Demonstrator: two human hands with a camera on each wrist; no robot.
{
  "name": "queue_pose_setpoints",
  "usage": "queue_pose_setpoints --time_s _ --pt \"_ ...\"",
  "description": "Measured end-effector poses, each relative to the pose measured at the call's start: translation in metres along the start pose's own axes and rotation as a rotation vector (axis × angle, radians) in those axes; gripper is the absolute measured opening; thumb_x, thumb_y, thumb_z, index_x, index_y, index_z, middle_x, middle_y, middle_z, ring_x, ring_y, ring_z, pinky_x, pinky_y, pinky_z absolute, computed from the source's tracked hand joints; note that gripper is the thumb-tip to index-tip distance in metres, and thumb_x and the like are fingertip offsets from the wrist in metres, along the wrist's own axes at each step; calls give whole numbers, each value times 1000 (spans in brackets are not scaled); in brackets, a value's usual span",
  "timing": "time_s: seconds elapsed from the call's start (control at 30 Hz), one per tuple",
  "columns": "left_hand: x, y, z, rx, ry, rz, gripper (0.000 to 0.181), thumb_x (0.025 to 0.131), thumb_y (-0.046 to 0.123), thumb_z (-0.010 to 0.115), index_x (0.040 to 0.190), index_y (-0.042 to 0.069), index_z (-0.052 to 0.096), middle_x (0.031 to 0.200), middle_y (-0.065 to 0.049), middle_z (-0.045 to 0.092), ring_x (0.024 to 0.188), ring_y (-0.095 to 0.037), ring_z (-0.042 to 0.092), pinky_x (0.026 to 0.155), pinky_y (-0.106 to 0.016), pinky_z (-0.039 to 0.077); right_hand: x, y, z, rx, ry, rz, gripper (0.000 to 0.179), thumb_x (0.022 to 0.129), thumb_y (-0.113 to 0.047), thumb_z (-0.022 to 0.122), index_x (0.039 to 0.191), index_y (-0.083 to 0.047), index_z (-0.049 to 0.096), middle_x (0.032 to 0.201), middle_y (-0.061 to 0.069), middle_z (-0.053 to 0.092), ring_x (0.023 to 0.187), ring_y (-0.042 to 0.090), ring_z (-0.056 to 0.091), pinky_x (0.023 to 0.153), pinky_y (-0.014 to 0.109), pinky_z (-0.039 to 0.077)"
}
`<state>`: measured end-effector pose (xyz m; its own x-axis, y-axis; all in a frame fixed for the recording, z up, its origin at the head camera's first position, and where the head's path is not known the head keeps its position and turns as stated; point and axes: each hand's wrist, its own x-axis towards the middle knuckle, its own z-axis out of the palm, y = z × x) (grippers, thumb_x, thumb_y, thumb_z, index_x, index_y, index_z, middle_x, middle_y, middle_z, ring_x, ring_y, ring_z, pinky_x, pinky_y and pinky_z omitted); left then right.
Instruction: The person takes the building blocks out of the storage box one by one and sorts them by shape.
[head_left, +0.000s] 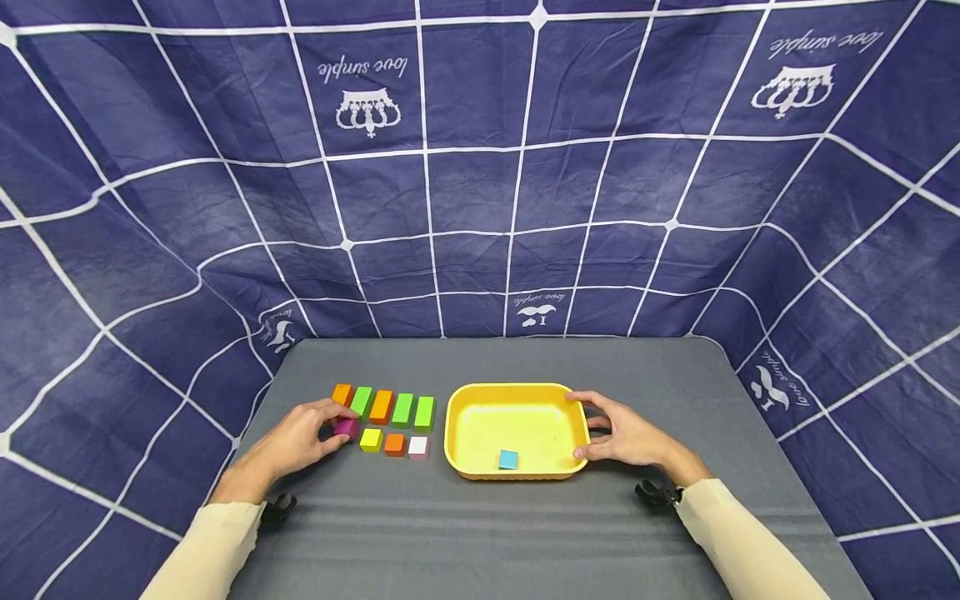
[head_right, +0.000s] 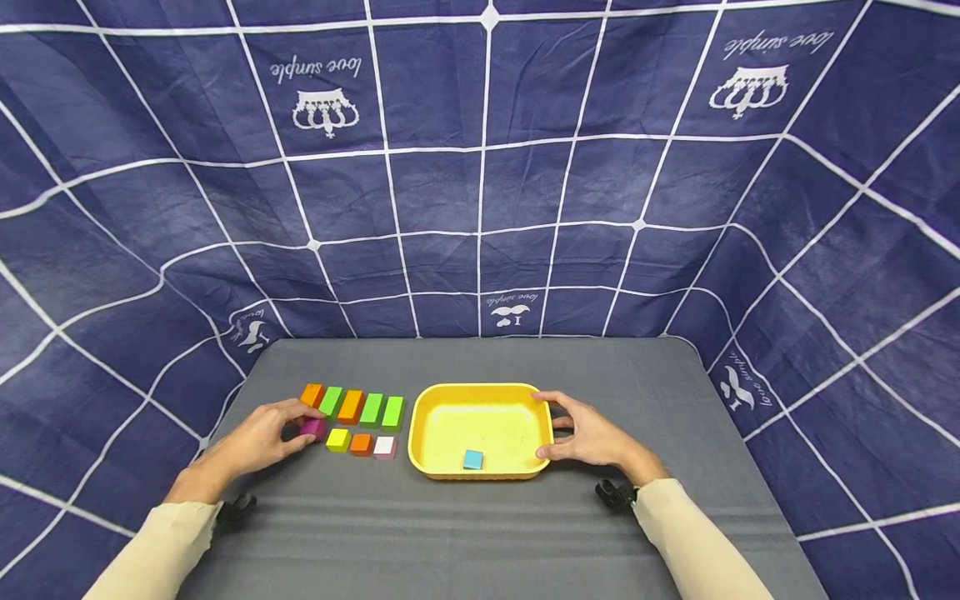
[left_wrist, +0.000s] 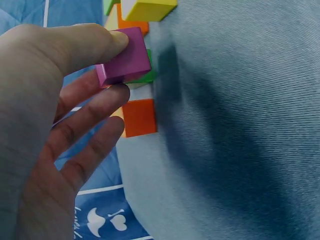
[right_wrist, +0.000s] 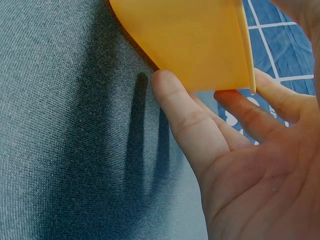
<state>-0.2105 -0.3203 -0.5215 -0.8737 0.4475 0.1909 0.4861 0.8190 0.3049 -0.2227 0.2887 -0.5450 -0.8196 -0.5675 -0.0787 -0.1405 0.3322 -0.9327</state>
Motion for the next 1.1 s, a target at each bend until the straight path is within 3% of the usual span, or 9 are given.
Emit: queue_pose_setpoints --time_s 0.43,0.67,1.1 --pt "0 -4 11 -27 -69 -25 35 92 10 99 124 14 87 112 4 81 97 -12 73 92 -45 67 0 0 -2 3 -1 11 98 94 -12 98 174 -5 43 184 31 33 145 52 70 99 39 72" --pt "-2 -5 12 -14 -102 -66 37 93 10 98 127 15 86 121 -3 83 105 -19 76 101 -56 67 -2 0 0 -4 4 22 98 94 -13 99 175 -7 43 185 29 34 148 54 68 101 38 71" --pt "-5 -2 1 0 -49 -100 36 92 18 100 125 19 87 117 3 82 102 -18 77 94 -51 67 0 -1 0 8 10 20 98 93 -13 99 174 -6 44 184 28 37 146 49 71 101 35 71"
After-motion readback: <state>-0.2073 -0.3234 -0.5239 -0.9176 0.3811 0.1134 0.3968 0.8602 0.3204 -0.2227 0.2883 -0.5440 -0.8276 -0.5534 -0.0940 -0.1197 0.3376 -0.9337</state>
